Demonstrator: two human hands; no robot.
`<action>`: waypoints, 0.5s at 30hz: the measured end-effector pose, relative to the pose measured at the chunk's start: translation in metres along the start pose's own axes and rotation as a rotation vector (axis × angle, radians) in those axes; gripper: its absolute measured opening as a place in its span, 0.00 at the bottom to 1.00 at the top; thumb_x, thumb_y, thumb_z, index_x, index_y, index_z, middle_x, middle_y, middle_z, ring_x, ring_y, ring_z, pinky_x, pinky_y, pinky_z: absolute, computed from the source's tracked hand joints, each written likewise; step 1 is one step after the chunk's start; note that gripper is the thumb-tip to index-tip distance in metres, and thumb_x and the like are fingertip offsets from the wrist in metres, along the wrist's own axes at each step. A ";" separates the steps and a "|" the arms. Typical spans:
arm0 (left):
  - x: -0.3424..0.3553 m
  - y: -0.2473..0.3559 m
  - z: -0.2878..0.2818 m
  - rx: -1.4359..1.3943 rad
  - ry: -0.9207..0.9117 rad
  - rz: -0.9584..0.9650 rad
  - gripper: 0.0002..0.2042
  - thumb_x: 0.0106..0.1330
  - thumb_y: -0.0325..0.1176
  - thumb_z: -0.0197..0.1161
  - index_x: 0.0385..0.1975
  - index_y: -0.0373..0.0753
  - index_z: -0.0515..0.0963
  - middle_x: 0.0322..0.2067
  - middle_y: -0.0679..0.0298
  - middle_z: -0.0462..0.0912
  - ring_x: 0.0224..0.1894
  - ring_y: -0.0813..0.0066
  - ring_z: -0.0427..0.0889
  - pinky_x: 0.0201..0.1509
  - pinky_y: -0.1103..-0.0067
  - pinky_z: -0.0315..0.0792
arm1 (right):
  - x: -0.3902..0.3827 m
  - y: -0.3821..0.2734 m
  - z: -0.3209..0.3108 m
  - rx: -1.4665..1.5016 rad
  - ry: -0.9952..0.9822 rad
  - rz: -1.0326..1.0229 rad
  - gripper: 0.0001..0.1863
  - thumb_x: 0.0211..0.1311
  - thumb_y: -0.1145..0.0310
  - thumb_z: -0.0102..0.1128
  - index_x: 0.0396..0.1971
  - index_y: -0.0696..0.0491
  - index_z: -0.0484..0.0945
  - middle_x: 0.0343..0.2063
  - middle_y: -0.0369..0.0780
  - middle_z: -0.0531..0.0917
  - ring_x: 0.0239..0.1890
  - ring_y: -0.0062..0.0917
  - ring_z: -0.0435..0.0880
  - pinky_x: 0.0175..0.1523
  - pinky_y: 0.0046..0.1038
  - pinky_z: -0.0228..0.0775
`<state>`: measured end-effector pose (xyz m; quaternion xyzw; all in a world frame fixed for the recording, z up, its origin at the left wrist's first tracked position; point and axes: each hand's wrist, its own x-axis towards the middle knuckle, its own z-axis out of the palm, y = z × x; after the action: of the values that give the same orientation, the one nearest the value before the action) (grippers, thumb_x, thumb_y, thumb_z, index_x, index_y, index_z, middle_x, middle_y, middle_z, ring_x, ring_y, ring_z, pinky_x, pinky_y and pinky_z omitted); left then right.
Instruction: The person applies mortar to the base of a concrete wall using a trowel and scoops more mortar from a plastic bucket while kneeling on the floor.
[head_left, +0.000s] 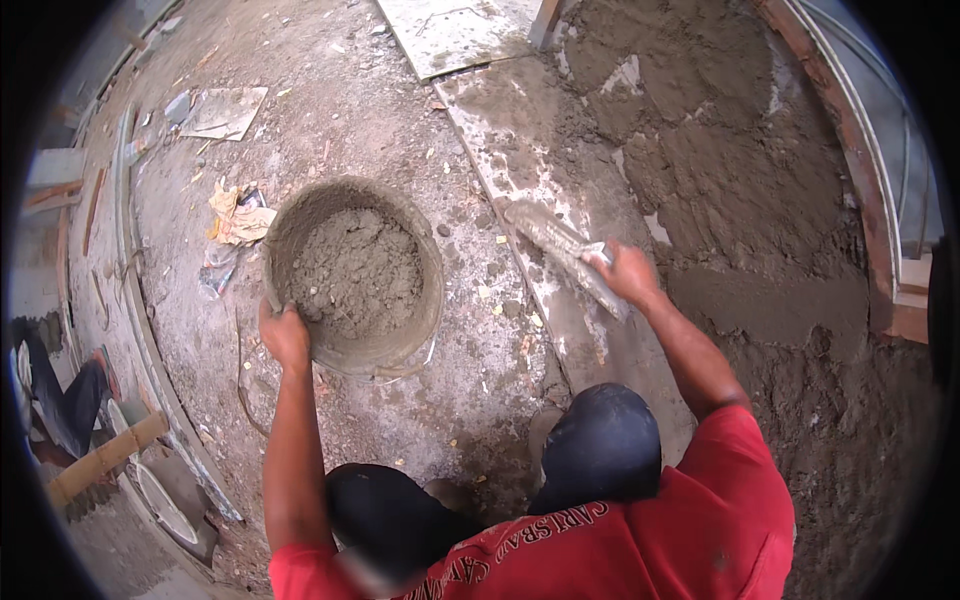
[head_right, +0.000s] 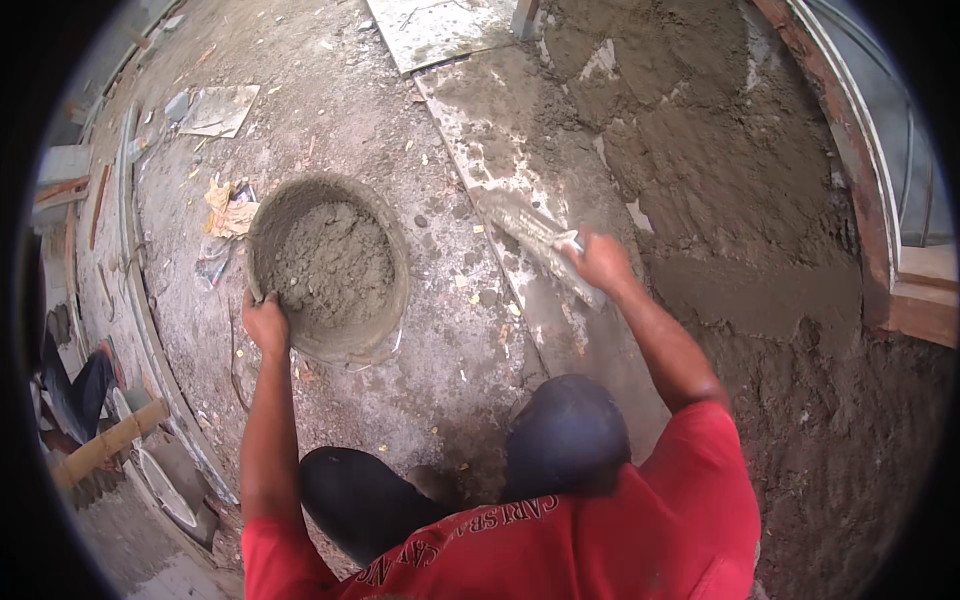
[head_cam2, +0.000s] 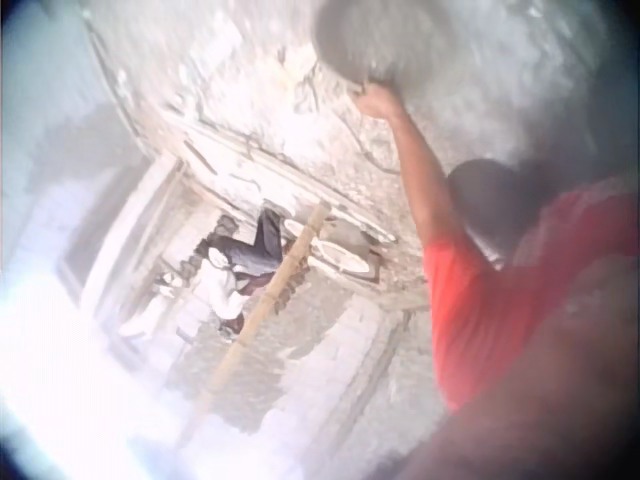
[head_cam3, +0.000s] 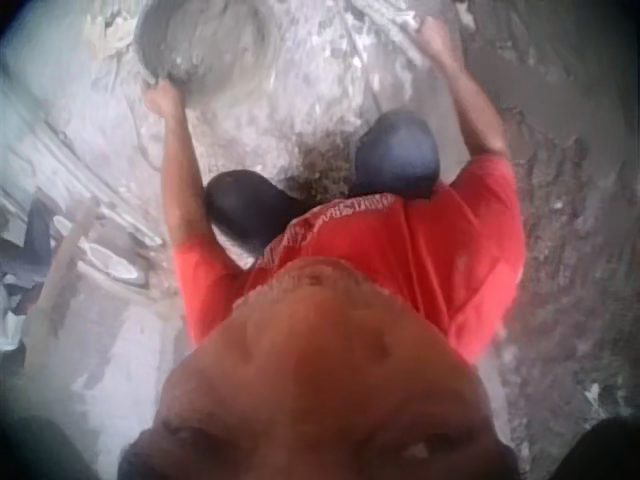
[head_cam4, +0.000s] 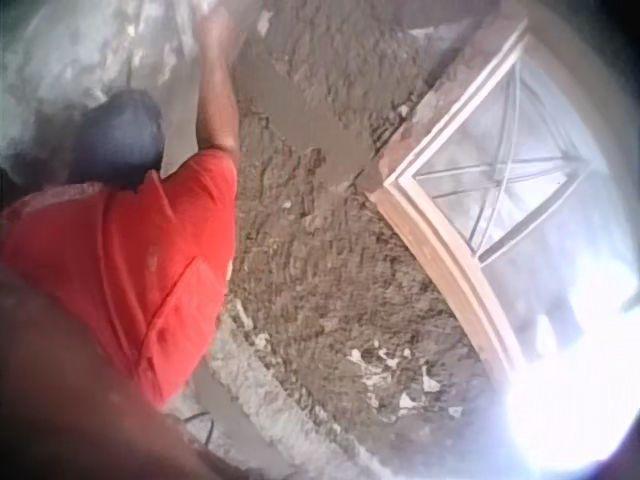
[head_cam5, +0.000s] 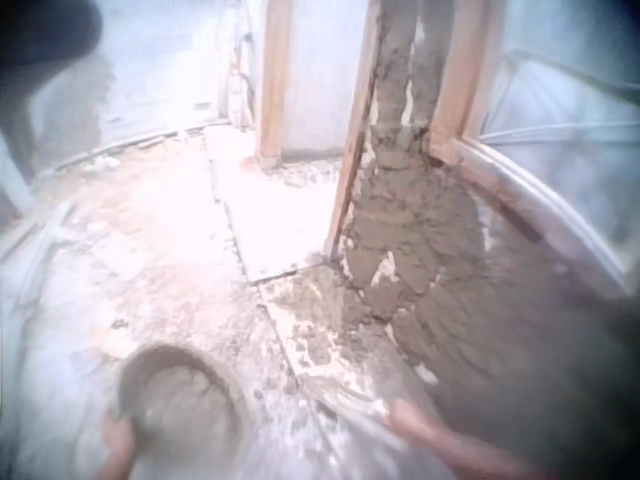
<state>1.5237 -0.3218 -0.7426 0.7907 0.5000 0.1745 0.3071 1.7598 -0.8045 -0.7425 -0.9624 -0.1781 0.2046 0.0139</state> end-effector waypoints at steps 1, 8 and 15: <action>0.001 -0.002 -0.004 0.025 0.011 -0.013 0.21 0.55 0.28 0.60 0.51 0.30 0.76 0.44 0.46 0.83 0.46 0.50 0.81 0.53 0.68 0.70 | 0.011 -0.001 0.012 0.042 0.004 -0.010 0.30 0.65 0.44 0.54 0.52 0.56 0.75 0.38 0.51 0.84 0.40 0.42 0.85 0.45 0.43 0.76; 0.012 -0.019 -0.001 0.043 0.038 -0.030 0.22 0.55 0.26 0.63 0.51 0.26 0.75 0.45 0.44 0.82 0.48 0.49 0.80 0.56 0.68 0.69 | 0.173 0.003 0.007 0.164 0.283 0.306 0.28 0.62 0.44 0.56 0.44 0.57 0.80 0.41 0.52 0.83 0.46 0.45 0.83 0.50 0.44 0.74; 0.015 -0.022 0.007 0.016 0.082 -0.004 0.22 0.54 0.27 0.64 0.50 0.25 0.75 0.44 0.43 0.82 0.47 0.49 0.80 0.55 0.69 0.70 | 0.307 -0.048 -0.032 0.234 0.448 0.464 0.24 0.61 0.45 0.56 0.42 0.51 0.84 0.42 0.47 0.85 0.47 0.42 0.83 0.49 0.41 0.75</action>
<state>1.5196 -0.3041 -0.7628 0.7844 0.5151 0.2021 0.2801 2.0180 -0.6514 -0.8278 -0.9902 0.0779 0.0050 0.1158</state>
